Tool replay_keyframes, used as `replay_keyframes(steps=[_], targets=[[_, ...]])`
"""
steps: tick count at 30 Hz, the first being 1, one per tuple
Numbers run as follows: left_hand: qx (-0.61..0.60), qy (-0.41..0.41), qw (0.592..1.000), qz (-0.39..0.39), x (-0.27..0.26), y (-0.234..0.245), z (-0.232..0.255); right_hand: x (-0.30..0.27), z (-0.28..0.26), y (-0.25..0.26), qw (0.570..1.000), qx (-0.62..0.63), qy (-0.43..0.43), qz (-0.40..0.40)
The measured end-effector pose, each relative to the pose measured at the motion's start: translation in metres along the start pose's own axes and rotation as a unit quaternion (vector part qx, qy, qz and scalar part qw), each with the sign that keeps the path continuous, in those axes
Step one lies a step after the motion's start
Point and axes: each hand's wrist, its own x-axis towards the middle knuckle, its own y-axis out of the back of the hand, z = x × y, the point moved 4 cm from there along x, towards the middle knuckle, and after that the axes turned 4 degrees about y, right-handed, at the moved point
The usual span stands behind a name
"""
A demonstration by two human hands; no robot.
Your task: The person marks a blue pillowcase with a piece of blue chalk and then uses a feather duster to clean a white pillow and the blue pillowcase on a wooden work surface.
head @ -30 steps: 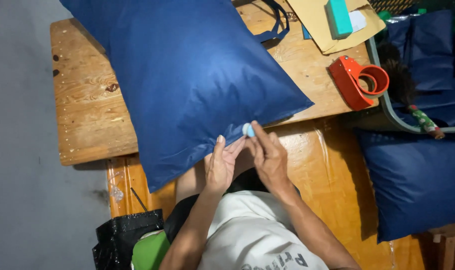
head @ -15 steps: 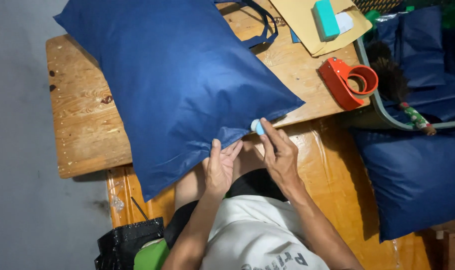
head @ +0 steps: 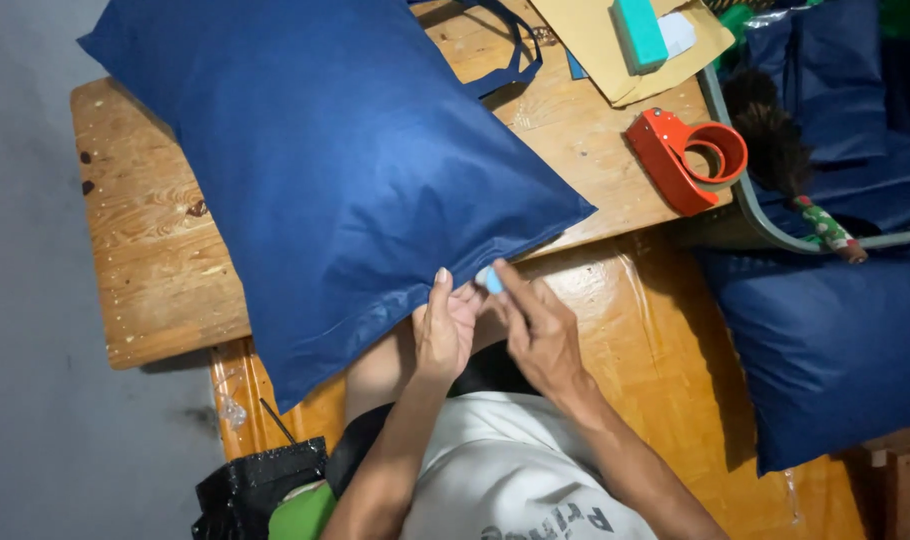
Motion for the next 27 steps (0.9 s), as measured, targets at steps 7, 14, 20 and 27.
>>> replay_keyframes(steps=[7,14,20,27], targets=[[-0.033,0.014,0.999,-0.019,0.001,0.013,-0.013,0.013,0.016,-0.006,1.0,-0.015,0.008,-0.009],[-0.034,-0.003,0.999,-0.038,0.003,0.026,-0.03,0.012,-0.002,-0.009,1.0,-0.014,0.021,-0.005],[-0.037,0.0,0.999,-0.015,-0.007,0.004,0.004,0.015,0.027,-0.006,0.999,-0.012,0.016,0.038],[-0.038,0.045,0.998,-0.024,0.007,-0.042,-0.003,0.012,0.011,-0.007,0.996,-0.062,0.058,0.011]])
